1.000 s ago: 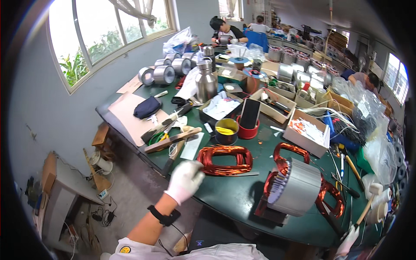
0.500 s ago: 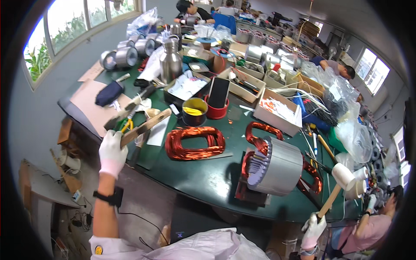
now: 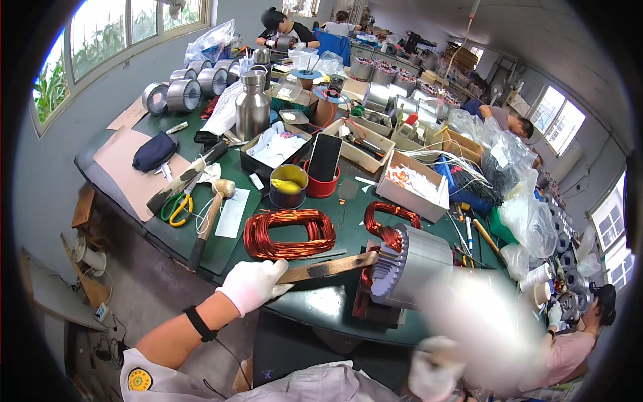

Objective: Assembling copper wire coils into an electric motor stator using a mallet and tools.

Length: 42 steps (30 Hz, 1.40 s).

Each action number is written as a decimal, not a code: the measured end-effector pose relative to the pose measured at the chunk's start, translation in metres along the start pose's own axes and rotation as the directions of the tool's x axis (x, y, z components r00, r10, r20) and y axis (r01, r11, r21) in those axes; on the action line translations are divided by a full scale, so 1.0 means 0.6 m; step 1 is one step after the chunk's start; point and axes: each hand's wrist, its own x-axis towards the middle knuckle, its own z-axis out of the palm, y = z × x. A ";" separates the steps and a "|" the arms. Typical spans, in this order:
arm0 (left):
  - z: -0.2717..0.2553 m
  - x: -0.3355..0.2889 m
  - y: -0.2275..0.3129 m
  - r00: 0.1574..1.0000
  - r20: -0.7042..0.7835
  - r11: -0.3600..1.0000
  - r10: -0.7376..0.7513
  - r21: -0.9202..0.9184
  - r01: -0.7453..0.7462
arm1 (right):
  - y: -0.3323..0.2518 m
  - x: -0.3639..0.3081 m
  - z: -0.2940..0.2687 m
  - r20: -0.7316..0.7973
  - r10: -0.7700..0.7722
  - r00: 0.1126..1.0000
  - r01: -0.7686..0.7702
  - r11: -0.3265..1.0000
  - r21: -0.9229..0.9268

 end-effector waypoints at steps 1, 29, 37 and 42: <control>0.001 -0.008 -0.001 1.000 0.005 0.999 -0.025 0.022 0.025 | 0.000 0.014 0.027 0.269 -0.018 0.963 0.096 0.956 -0.278; -0.047 -0.049 0.017 0.940 0.303 0.987 -0.157 0.027 0.156 | 0.093 -0.019 0.036 0.598 0.202 0.775 -0.119 0.977 -0.176; 0.006 -0.044 0.195 0.990 0.134 0.377 -0.052 -0.915 0.144 | 0.069 -0.034 -0.012 0.535 0.532 0.656 -0.755 0.452 0.476; 0.092 0.060 0.404 0.896 0.002 0.422 0.445 -0.882 -0.208 | 0.111 -0.098 -0.057 0.412 0.669 0.619 -0.754 0.357 0.552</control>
